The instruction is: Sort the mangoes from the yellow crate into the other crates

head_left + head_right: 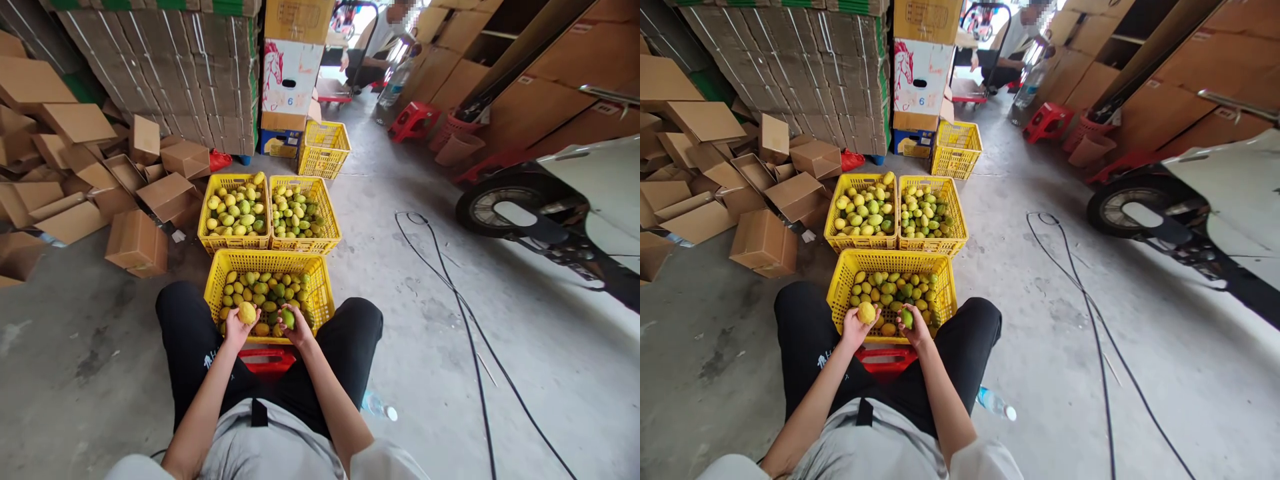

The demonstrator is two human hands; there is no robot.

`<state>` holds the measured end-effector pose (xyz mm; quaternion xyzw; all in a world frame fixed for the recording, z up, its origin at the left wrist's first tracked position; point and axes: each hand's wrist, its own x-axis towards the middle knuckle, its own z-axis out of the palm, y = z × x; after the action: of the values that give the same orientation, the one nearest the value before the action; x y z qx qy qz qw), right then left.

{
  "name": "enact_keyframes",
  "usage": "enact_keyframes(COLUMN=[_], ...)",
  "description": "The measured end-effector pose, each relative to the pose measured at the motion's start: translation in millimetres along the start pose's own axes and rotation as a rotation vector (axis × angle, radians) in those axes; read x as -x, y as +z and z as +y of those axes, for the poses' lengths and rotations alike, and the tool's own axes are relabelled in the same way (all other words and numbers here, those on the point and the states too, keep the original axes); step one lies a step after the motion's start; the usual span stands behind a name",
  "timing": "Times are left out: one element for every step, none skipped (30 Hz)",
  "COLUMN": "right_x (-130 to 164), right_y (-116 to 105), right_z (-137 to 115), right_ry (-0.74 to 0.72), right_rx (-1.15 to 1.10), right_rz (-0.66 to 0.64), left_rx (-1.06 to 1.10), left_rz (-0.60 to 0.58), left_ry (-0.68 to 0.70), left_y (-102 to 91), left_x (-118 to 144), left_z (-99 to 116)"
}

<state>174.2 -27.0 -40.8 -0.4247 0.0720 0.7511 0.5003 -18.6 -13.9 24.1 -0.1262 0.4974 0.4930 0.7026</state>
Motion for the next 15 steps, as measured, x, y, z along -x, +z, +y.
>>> enact_keyframes(right_x=[0.3, 0.5, 0.6, 0.7, 0.6, 0.5, 0.3, 0.1, -0.2, -0.5, -0.7, -0.9, -1.2, -1.5, -1.8], right_y=[0.2, 0.4, 0.5, 0.6, 0.5, 0.3, 0.0, -0.5, -0.9, -1.5, -2.2, -3.0, -3.9, -4.9, -6.0], right_z=[0.6, 1.2, 1.7, 2.1, 2.3, 2.3, 2.2, 2.0, 1.8, 1.7, 1.7, 1.9, 2.1, 2.5, 3.0], right_ry=[-0.006, -0.013, -0.022, -0.029, -0.036, -0.041, -0.044, -0.045, -0.045, -0.048, -0.053, -0.058, -0.062, -0.066, -0.070], right_rx=[0.002, 0.001, -0.006, -0.020, -0.042, -0.069, -0.097, -0.120, -0.134, -0.137, -0.133, -0.124, -0.115, -0.110, -0.109], right_rz=[0.009, 0.017, 0.021, 0.018, 0.005, -0.018, -0.044, -0.069, -0.089, -0.100, -0.102, -0.096, -0.084, -0.066, -0.045], left_rx=[-0.009, -0.028, -0.053, -0.079, -0.100, -0.113, -0.120, -0.122, -0.124, -0.126, -0.125, -0.120, -0.111, -0.102, -0.097], left_rz=[-0.005, -0.011, -0.009, 0.000, 0.012, 0.021, 0.021, 0.012, -0.005, -0.030, -0.059, -0.088, -0.110, -0.124, -0.132], left_ry=[-0.003, 0.000, 0.010, 0.028, 0.050, 0.074, 0.094, 0.110, 0.122, 0.126, 0.122, 0.109, 0.091, 0.069, 0.053], left_y=[0.0, -0.1, -0.3, -0.5, -0.8, -1.1, -1.4, -1.8, -2.2, -2.7, -3.4, -4.2, -5.2, -6.4, -7.7], left_x=[-0.7, -1.1, -1.2, -1.0, -0.6, 0.1, 0.9, 1.7, 2.4, 3.0, 3.3, 3.3, 3.0, 2.4, 1.6], left_z=[0.2, 0.2, -0.1, -0.6, -1.1, -1.6, -2.0, -2.2, -2.3, -2.4, -2.5, -2.7, -3.3, -4.2, -5.6])
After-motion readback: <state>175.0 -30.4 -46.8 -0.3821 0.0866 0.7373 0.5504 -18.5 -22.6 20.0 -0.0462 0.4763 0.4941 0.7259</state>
